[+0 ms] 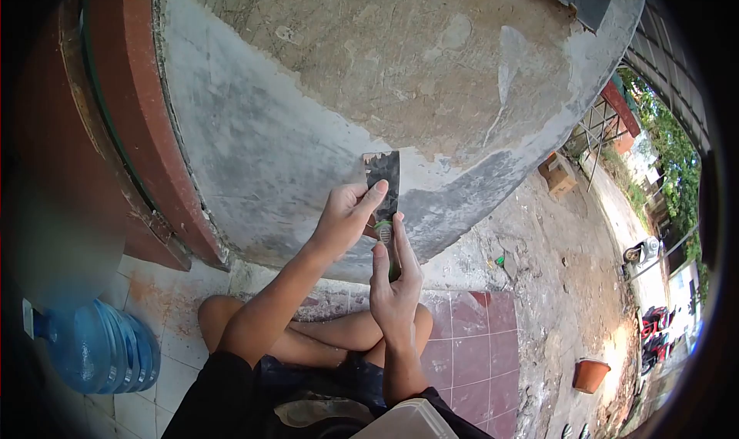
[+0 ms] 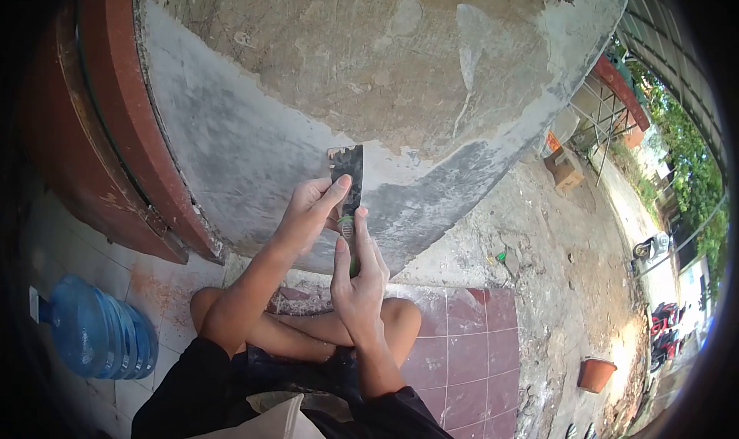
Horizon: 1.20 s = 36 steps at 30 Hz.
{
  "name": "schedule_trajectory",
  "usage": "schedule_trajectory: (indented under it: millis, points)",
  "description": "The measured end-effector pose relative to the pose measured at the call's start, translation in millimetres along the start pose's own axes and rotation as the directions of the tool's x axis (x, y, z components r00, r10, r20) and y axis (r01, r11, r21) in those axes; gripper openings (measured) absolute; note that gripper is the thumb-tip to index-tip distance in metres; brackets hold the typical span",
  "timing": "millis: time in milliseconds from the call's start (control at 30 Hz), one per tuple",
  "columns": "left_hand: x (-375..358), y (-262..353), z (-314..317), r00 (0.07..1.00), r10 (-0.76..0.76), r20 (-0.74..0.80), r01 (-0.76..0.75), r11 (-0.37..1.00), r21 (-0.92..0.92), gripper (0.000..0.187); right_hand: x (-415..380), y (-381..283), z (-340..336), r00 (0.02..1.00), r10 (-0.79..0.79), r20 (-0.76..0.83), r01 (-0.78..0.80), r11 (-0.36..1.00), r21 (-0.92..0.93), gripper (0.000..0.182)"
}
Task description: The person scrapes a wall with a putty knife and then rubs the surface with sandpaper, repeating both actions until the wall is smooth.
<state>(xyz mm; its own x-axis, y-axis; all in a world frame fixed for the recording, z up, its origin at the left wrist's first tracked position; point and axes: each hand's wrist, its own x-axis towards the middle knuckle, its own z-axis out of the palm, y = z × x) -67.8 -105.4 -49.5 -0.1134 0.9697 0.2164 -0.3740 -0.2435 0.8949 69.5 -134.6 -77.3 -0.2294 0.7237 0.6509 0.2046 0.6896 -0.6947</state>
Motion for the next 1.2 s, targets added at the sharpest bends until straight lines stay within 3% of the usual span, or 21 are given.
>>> schedule_trajectory:
  millis: [100,300,367,467,633,700,800,867,900,1033,1100,1133,1200]
  points:
    - [1,5,0,1.0,-0.024,-0.016,0.024,0.999,0.022,0.037,-3,-7,4,0.995,0.099,0.002,-0.099,0.995,0.013,0.05]
    - [2,9,-8,0.999,-0.007,-0.048,0.013,0.992,0.129,0.035,-6,-12,18,0.989,0.144,-0.044,-0.138,0.983,0.123,0.051]
    - [1,17,-7,0.999,0.005,-0.041,0.001,0.986,0.166,0.036,-4,-24,22,0.959,0.279,-0.048,-0.252,0.918,0.306,0.048]
    - [6,19,-16,0.999,0.026,-0.026,-0.019,0.968,0.251,0.037,-6,-29,35,0.947,0.309,-0.091,-0.245,0.874,0.419,0.048]
    - [13,17,-26,0.999,0.027,-0.038,-0.012,0.93,0.368,0.039,-7,-28,48,0.937,0.328,-0.122,-0.254,0.876,0.411,0.048]
    - [14,17,-28,0.998,0.054,-0.039,-0.027,0.862,0.507,0.04,-8,-23,51,0.929,0.346,-0.129,-0.265,0.867,0.422,0.049]
    - [9,19,-13,0.993,0.075,-0.097,-0.024,0.897,0.442,0.047,-6,-9,47,0.927,0.358,-0.115,-0.27,0.846,0.459,0.049]
    - [12,18,-13,0.996,0.043,-0.081,-0.009,0.926,0.377,0.042,-6,-4,38,0.977,0.177,-0.118,-0.135,0.946,0.296,0.051]
    - [10,17,-13,0.997,0.0,-0.072,0.022,0.953,0.301,0.039,-5,-5,38,0.978,0.174,-0.115,-0.133,0.945,0.298,0.051]
    - [9,10,-10,0.998,0.0,-0.064,0.018,0.959,0.282,0.039,-1,-4,31,0.978,0.162,-0.129,-0.121,0.953,0.279,0.05]
    - [8,7,-11,0.994,0.029,-0.101,0.004,0.949,0.315,0.038,-1,-2,30,0.981,0.021,-0.193,0.017,0.981,0.192,0.049]
    - [8,6,-11,0.996,0.036,-0.086,-0.006,0.948,0.319,0.037,-3,-5,26,0.983,0.113,-0.142,-0.066,0.951,0.301,0.049]
    - [2,9,-4,0.996,-0.018,-0.082,0.041,0.956,0.291,0.037,-7,-11,17,0.983,0.124,-0.137,-0.086,0.963,0.255,0.049]
